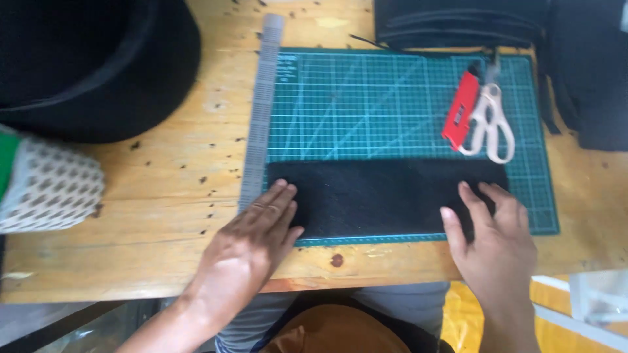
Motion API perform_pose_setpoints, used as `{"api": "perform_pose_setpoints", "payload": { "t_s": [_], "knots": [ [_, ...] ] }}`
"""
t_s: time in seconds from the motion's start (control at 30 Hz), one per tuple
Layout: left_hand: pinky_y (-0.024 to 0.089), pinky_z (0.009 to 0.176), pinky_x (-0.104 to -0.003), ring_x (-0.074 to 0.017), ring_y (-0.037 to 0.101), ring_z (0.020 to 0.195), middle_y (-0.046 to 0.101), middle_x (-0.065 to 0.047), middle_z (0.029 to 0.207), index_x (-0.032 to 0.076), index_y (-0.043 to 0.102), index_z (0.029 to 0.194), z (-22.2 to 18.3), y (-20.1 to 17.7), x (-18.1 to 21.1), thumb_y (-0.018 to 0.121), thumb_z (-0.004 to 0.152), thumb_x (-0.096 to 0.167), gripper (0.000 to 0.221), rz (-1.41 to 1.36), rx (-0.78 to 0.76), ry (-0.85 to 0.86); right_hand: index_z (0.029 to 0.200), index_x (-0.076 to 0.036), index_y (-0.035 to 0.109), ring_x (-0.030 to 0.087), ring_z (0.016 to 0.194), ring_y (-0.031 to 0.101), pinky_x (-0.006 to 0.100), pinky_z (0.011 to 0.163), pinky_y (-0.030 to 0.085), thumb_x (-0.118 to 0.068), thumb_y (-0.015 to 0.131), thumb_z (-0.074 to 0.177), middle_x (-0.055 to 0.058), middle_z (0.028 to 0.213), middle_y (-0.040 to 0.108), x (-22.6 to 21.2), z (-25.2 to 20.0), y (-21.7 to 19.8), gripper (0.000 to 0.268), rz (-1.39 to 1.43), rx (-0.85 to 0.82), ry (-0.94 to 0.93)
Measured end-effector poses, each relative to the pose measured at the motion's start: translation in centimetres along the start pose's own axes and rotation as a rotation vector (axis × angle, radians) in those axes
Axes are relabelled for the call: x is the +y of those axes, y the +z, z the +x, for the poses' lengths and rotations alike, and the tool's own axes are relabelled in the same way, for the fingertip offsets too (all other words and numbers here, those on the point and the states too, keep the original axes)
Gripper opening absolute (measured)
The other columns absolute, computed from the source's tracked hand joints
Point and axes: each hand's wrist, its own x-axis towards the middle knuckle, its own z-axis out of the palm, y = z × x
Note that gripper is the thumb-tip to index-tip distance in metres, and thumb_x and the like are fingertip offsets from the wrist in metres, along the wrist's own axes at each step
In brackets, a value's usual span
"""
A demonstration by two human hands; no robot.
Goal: Measuring and cutting strips of black material using a ruler, scissors, and a utility knife on a cutting mat.
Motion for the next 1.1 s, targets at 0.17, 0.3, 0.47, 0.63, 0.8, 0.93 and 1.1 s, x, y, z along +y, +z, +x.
{"api": "perform_pose_setpoints", "payload": {
  "t_s": [0.17,0.3,0.47,0.63,0.8,0.93,1.1],
  "knots": [
    [0.049,0.111,-0.035,-0.0256,0.057,0.139,0.064,-0.017,0.143,-0.001,0.07,0.125,0.21,-0.26,0.13,0.067,0.098,0.027,0.039,0.124,-0.015,-0.034,0.133,-0.007,0.072,0.038,0.126,0.058,0.049,0.096,0.054,-0.028,0.072,0.1,0.02,0.135,0.059,-0.16,0.41,0.01,0.039,0.233,-0.03,0.049],
    [0.053,0.108,-0.035,-0.0255,0.059,0.136,0.066,-0.017,0.141,0.0,0.07,0.125,0.33,-0.33,0.27,0.07,0.096,0.026,0.039,0.107,-0.002,-0.039,0.132,-0.007,0.071,0.038,0.127,0.055,0.051,0.1,0.05,-0.03,0.071,0.1,0.019,0.136,0.057,0.12,0.41,0.15,0.04,0.29,-0.045,0.079],
    [0.052,0.109,-0.035,-0.0246,0.059,0.137,0.065,-0.016,0.142,0.0,0.07,0.126,0.46,-0.39,0.33,0.071,0.095,0.024,0.039,0.067,0.005,-0.065,0.132,-0.011,0.072,0.038,0.124,0.055,0.052,0.098,0.049,-0.033,0.072,0.099,0.017,0.134,0.057,0.5,0.33,0.49,0.04,0.331,-0.029,0.088],
    [0.051,0.109,-0.035,-0.0246,0.057,0.138,0.064,-0.016,0.144,0.0,0.069,0.128,0.41,-0.4,0.34,0.069,0.096,0.025,0.041,0.083,-0.009,-0.061,0.131,-0.012,0.072,0.037,0.127,0.054,0.053,0.099,0.049,-0.033,0.071,0.099,0.016,0.134,0.057,0.34,0.25,0.52,0.039,0.359,-0.022,0.114],
    [0.052,0.109,-0.036,-0.0252,0.058,0.137,0.064,-0.016,0.143,0.0,0.07,0.126,0.54,-0.57,0.32,0.07,0.096,0.024,0.038,0.077,0.0,-0.053,0.131,-0.011,0.072,0.037,0.129,0.053,0.054,0.101,0.047,-0.035,0.07,0.1,0.016,0.135,0.056,0.28,0.19,0.61,0.039,0.376,-0.018,0.128],
    [0.043,0.119,-0.043,-0.0283,0.056,0.139,0.062,-0.018,0.145,-0.002,0.069,0.126,0.54,-0.46,0.1,0.066,0.098,0.023,0.038,0.04,0.0,-0.043,0.132,-0.013,0.072,0.036,0.128,0.053,0.053,0.101,0.048,-0.034,0.069,0.1,0.014,0.135,0.056,0.34,0.16,0.58,0.038,0.382,-0.021,0.133],
    [0.039,0.122,-0.048,-0.0278,0.058,0.137,0.065,-0.017,0.142,-0.001,0.071,0.122,0.75,-0.55,-0.13,0.065,0.099,0.023,0.035,0.07,-0.007,-0.017,0.131,-0.013,0.073,0.036,0.127,0.053,0.054,0.1,0.049,-0.035,0.07,0.1,0.014,0.135,0.057,0.42,0.28,0.57,0.039,0.374,-0.028,0.139]
  ]
}}
